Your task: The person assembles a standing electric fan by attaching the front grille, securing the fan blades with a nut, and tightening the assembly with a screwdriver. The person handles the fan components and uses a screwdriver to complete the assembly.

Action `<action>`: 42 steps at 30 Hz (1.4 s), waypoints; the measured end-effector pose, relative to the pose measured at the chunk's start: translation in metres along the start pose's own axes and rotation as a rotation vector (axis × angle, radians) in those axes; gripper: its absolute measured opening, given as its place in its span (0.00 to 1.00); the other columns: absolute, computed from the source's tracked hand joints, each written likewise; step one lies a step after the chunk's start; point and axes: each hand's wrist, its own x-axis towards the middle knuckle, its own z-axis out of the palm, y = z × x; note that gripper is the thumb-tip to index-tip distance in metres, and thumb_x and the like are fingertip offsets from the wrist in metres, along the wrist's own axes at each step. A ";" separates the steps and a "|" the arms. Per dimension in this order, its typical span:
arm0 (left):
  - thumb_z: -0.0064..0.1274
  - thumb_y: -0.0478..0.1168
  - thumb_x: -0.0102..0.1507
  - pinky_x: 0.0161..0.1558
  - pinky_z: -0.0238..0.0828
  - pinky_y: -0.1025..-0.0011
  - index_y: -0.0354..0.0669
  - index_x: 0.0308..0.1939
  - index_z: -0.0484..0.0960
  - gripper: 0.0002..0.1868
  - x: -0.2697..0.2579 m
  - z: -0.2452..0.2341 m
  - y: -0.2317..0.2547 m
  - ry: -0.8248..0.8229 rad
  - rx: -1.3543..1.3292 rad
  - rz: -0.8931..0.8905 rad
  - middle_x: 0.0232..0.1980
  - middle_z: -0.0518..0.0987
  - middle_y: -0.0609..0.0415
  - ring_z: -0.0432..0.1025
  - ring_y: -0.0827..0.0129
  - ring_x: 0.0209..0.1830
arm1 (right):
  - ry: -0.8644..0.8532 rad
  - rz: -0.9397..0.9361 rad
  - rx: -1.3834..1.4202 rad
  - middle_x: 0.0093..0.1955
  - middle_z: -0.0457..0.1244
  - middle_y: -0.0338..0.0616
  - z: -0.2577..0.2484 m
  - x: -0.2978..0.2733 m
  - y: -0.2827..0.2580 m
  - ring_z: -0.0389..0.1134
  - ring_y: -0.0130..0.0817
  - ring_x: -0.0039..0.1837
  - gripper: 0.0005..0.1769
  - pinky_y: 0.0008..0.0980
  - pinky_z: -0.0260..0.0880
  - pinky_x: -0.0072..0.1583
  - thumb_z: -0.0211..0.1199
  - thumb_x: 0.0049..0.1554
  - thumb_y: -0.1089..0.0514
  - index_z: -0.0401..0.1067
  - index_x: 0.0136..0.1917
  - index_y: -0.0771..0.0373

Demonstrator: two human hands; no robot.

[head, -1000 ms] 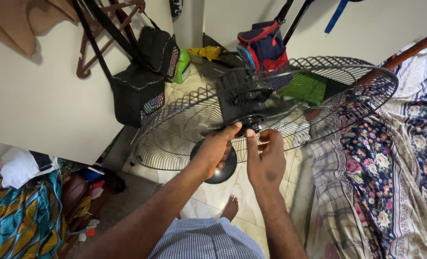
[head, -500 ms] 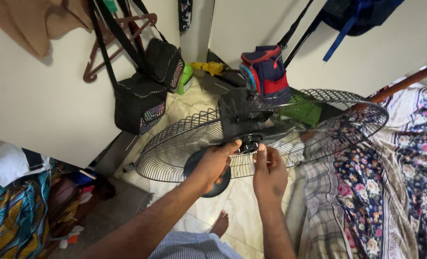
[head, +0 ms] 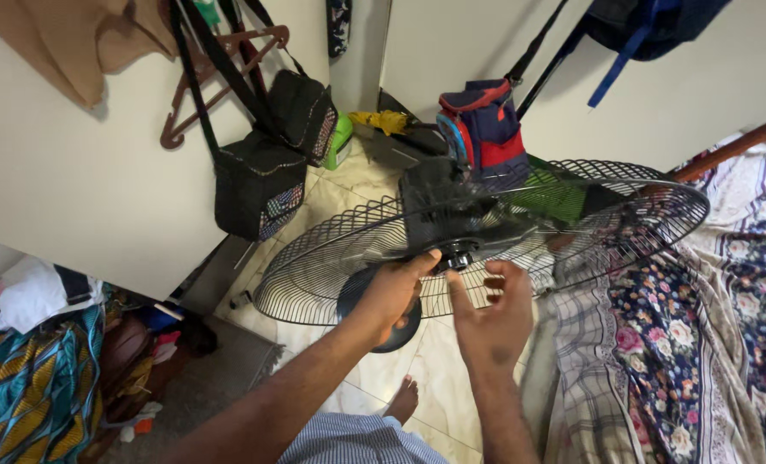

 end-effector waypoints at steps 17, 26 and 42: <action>0.57 0.63 0.60 0.17 0.40 0.72 0.48 0.29 0.74 0.23 0.000 0.006 -0.001 0.010 0.067 0.011 0.18 0.57 0.67 0.49 0.79 0.13 | 0.039 -0.304 -0.182 0.60 0.60 0.50 0.017 -0.012 -0.004 0.65 0.55 0.62 0.24 0.46 0.68 0.62 0.71 0.47 0.66 0.68 0.56 0.60; 0.56 0.62 0.60 0.18 0.39 0.70 0.50 0.30 0.74 0.21 -0.007 0.004 0.004 -0.003 0.043 0.020 0.18 0.57 0.68 0.48 0.79 0.15 | -0.098 0.490 0.248 0.50 0.67 0.53 0.022 -0.006 0.003 0.67 0.39 0.48 0.20 0.36 0.68 0.52 0.72 0.59 0.54 0.68 0.60 0.61; 0.55 0.65 0.59 0.21 0.40 0.72 0.53 0.35 0.81 0.22 -0.001 0.005 0.004 0.016 0.098 -0.057 0.19 0.56 0.70 0.48 0.81 0.16 | 0.096 -0.097 0.035 0.59 0.58 0.53 0.023 -0.018 0.014 0.63 0.45 0.57 0.31 0.38 0.68 0.58 0.74 0.47 0.67 0.66 0.62 0.62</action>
